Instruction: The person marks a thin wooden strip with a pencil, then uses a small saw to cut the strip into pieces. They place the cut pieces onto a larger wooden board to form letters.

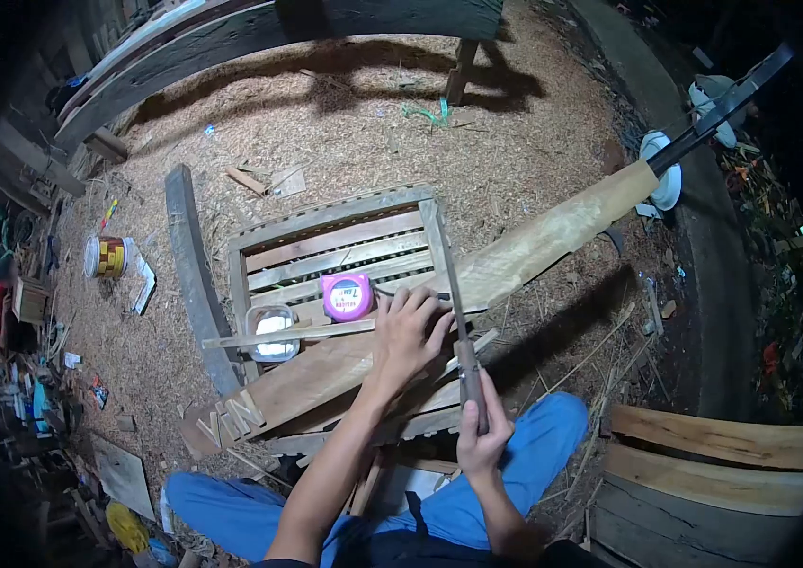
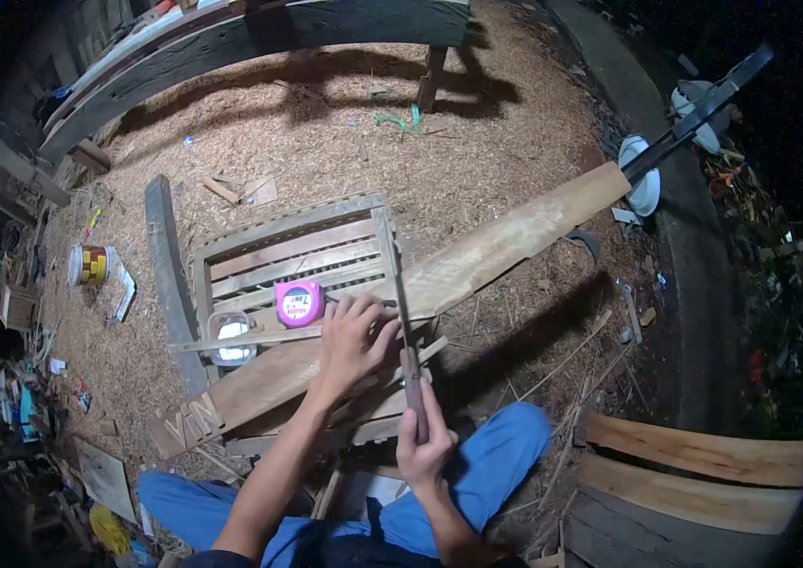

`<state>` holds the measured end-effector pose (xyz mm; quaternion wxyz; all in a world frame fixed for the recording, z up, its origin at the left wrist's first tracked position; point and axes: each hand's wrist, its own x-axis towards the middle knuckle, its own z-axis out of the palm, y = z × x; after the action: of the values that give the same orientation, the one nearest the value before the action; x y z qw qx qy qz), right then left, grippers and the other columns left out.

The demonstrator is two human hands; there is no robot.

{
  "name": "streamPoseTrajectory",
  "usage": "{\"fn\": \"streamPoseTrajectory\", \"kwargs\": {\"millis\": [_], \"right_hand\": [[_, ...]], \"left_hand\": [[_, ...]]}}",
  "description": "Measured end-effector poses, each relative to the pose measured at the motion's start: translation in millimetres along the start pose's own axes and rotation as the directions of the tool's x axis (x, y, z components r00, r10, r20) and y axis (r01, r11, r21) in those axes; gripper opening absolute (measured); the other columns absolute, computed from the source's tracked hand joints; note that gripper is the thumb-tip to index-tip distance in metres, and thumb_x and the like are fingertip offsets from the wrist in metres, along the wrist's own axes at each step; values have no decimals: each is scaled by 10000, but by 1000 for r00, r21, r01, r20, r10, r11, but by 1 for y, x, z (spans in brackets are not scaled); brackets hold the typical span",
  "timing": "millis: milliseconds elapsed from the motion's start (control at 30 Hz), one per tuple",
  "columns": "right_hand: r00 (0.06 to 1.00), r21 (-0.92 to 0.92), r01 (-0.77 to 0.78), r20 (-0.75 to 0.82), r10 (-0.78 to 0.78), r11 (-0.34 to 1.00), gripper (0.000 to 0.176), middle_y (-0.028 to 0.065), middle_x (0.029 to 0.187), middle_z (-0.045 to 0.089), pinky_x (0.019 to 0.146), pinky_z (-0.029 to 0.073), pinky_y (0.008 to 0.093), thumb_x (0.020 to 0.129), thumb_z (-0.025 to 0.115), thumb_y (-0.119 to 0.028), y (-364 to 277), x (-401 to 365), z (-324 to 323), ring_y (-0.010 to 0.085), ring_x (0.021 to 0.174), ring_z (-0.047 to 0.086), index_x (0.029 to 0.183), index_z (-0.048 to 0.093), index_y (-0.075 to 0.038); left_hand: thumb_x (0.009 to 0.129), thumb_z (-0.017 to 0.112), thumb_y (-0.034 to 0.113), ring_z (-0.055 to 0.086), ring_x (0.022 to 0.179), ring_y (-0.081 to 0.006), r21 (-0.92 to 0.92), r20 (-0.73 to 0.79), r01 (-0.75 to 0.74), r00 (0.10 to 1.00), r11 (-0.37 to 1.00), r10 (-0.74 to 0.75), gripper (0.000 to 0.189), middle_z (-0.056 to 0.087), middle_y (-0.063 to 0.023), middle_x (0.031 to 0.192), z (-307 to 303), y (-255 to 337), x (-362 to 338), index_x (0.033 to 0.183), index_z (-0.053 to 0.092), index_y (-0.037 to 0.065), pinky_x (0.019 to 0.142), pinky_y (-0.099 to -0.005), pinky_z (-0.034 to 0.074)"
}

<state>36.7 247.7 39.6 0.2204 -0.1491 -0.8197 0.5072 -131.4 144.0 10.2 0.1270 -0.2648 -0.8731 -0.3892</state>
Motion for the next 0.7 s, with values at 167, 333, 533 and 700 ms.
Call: {"fn": "streamPoseTrajectory", "kwargs": {"millis": [167,333,533,700], "right_hand": [[981,-41,-174,83,177,984,486,269,1266,699,832,603,414,1014,606,-207,-14,6,-6,373,1050,754,1438,571,27],[966,-34,-221,128,223,975,482,283,1276,681,857,600,445,1017,602,-214,-21,10,-7,422,1081,727,1447,563,0],[949,-18,-273,162,272,962,497,280,1291,674,858,598,443,1032,579,-226,-32,14,-6,424,1071,729,1481,529,-17],[827,-15,-521,236,509,853,486,251,1243,694,892,589,434,1007,560,-162,-8,-4,-20,402,1076,730,1474,519,-35]], "left_hand": [[892,767,240,581,987,-261,15,38,46,998,999,-46,179,659,-47,1048,-4,6,0,1014,750,110,845,-411,401],[886,769,238,578,1003,-264,42,96,67,993,997,-71,170,662,-46,1057,-7,9,3,1010,749,123,864,-421,397],[902,744,271,601,1007,-252,132,155,76,983,988,-97,175,672,-32,1075,-10,10,8,1000,732,127,861,-418,420],[897,745,256,605,1011,-255,129,164,77,982,989,-98,163,677,-31,1067,-9,11,4,1003,729,134,869,-425,413]]}}
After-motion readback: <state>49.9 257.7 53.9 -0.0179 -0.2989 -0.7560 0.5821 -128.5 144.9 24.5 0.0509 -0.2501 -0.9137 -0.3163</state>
